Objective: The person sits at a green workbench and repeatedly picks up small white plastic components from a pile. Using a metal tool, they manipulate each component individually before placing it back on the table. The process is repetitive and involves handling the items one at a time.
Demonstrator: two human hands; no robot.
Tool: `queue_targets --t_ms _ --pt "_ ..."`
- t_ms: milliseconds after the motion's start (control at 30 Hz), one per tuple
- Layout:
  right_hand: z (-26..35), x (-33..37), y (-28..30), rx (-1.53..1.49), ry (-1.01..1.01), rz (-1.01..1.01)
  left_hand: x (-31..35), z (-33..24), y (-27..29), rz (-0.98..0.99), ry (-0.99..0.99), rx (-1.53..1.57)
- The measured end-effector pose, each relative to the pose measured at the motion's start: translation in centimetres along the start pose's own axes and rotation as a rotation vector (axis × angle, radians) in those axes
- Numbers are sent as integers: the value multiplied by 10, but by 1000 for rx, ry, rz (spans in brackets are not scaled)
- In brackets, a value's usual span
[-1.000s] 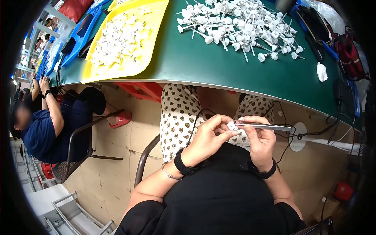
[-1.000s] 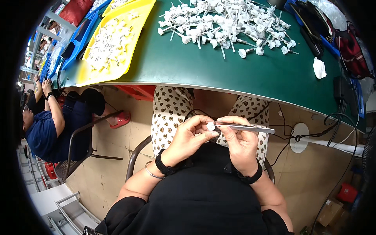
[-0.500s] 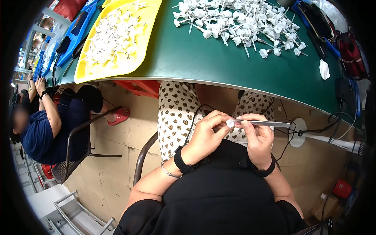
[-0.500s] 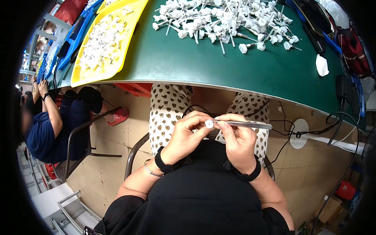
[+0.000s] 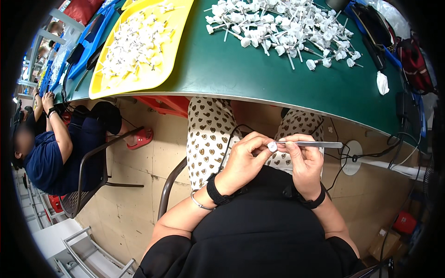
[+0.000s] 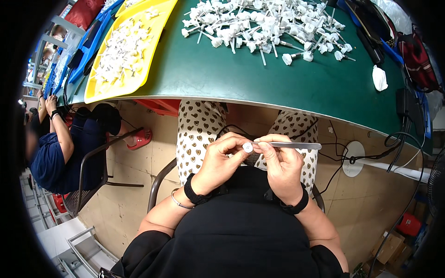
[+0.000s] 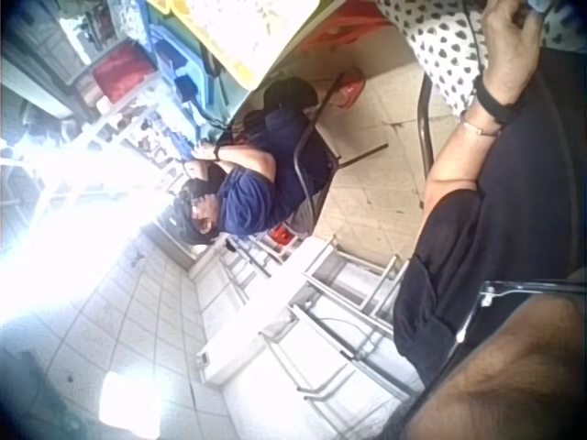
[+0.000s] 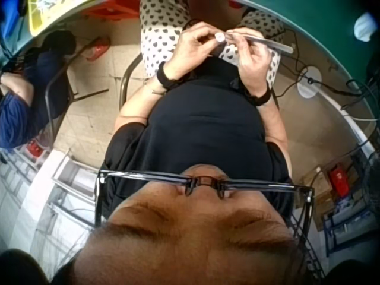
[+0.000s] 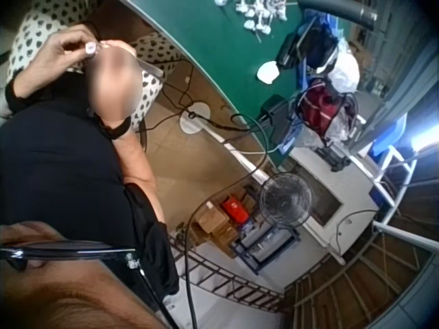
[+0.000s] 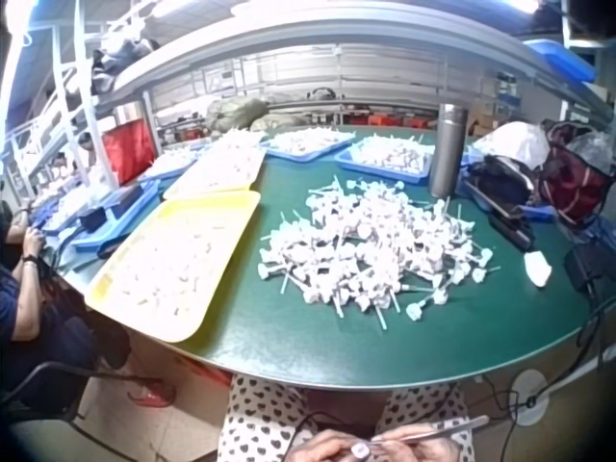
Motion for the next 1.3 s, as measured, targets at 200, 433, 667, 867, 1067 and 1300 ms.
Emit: queue_targets --t_ms 200,433,667,867,1067,1300 --pt "0 0 0 -13 3 4 0 0 -1 -16 -10 17" --pt "-2 0 1 3 9 3 1 1 0 -9 -2 17" --pt "0 0 0 100 53 -14 2 1 -1 -16 -13 7" --pt "-3 -1 -1 210 100 -44 2 0 0 -7 -40 -20" --pt "7 -4 0 480 301 -20 4 3 -1 1 -69 -44" --pt "3 1 2 21 -24 20 1 1 1 9 -88 -38"
Point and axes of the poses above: each hand's wrist, its own x-axis away from the middle knuckle, its own y-axis out of the back of the hand, z = x × y, the point moved 1 cm from there along -x, towards the middle knuckle, and after that the axes turned 15 degrees about -y, right-handed, at the moved point
